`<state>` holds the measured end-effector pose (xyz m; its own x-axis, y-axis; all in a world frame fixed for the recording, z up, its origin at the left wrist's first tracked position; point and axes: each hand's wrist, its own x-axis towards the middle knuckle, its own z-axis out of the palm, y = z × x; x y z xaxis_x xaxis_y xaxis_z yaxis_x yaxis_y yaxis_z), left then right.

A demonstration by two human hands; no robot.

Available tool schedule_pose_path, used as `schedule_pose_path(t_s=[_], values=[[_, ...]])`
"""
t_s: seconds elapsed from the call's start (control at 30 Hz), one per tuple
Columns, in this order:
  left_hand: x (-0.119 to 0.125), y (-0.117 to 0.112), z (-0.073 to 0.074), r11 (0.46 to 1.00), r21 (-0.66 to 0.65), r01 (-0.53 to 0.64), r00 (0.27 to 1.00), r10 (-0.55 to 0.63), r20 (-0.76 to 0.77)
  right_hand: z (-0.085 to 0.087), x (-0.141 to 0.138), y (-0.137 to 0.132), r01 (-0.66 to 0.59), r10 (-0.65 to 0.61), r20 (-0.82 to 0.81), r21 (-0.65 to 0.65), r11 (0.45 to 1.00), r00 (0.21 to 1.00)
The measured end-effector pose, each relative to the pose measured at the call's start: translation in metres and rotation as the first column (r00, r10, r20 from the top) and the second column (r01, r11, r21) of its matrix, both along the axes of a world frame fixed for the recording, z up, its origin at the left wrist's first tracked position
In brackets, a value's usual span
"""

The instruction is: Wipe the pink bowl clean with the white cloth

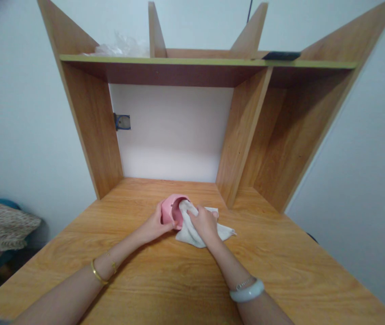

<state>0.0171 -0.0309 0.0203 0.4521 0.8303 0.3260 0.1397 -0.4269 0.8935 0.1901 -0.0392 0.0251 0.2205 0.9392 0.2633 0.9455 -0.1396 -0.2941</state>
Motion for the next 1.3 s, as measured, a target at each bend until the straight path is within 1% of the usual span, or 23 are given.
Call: schedule_pose_path(t_s=[0.07,0.17,0.27,0.33,0.43,0.5,0.63,0.73,0.8,0.9,1.0,1.1,1.2,1.3], values=[[-0.001,0.0,0.0,0.999,0.003,-0.041,0.999,0.041,-0.035,0.001,-0.001,-0.001,-0.002,0.002,-0.002,-0.005,1.0,1.0],[-0.004,0.0,0.004,0.997,0.023,-0.068,0.982,0.071,-0.176,0.004,-0.003,-0.003,0.001,-0.001,-0.006,0.001,1.0,1.0],[-0.009,-0.003,0.014,0.997,0.052,-0.065,0.947,0.078,-0.312,0.01,-0.003,-0.006,0.018,-0.019,0.022,0.025,1.0,1.0],[-0.012,-0.005,0.022,0.993,0.093,-0.069,0.917,0.1,-0.386,0.013,-0.004,-0.007,0.02,-0.023,0.063,0.052,0.998,0.998],[-0.014,-0.009,0.034,0.983,0.171,-0.068,0.856,0.146,-0.496,0.016,-0.006,-0.008,-0.01,-0.002,0.131,0.095,0.995,0.991],[-0.014,-0.011,0.039,0.976,0.211,-0.058,0.825,0.166,-0.54,0.014,-0.007,-0.007,-0.031,0.013,0.154,0.113,0.993,0.988],[-0.014,-0.013,0.042,0.964,0.257,-0.063,0.808,0.201,-0.554,0.012,-0.008,-0.007,-0.021,0.009,0.13,0.09,0.996,0.991],[-0.013,-0.015,0.041,0.96,0.267,-0.08,0.811,0.219,-0.543,0.017,-0.008,-0.009,0.003,-0.007,0.09,0.046,0.999,0.996],[-0.012,-0.015,0.041,0.963,0.255,-0.087,0.815,0.216,-0.537,0.023,-0.007,-0.011,0.02,-0.02,0.086,-0.008,1.0,0.996],[-0.013,-0.013,0.04,0.968,0.231,-0.099,0.828,0.209,-0.52,0.033,-0.004,-0.015,0.032,-0.017,0.129,-0.113,0.993,0.991],[-0.014,-0.011,0.039,0.967,0.227,-0.118,0.841,0.218,-0.495,0.037,-0.002,-0.017,0.027,0.005,0.165,-0.191,0.981,0.986],[-0.014,-0.01,0.037,0.969,0.212,-0.126,0.845,0.217,-0.488,0.033,-0.003,-0.017,-0.001,0.039,0.147,-0.25,0.968,0.988],[-0.013,-0.011,0.036,0.973,0.205,-0.11,0.857,0.198,-0.476,0.026,-0.005,-0.014,-0.045,0.081,0.107,-0.303,0.952,0.991],[-0.012,-0.011,0.037,0.975,0.199,-0.099,0.855,0.186,-0.485,0.019,-0.008,-0.01,-0.07,0.096,0.079,-0.286,0.956,0.992]])
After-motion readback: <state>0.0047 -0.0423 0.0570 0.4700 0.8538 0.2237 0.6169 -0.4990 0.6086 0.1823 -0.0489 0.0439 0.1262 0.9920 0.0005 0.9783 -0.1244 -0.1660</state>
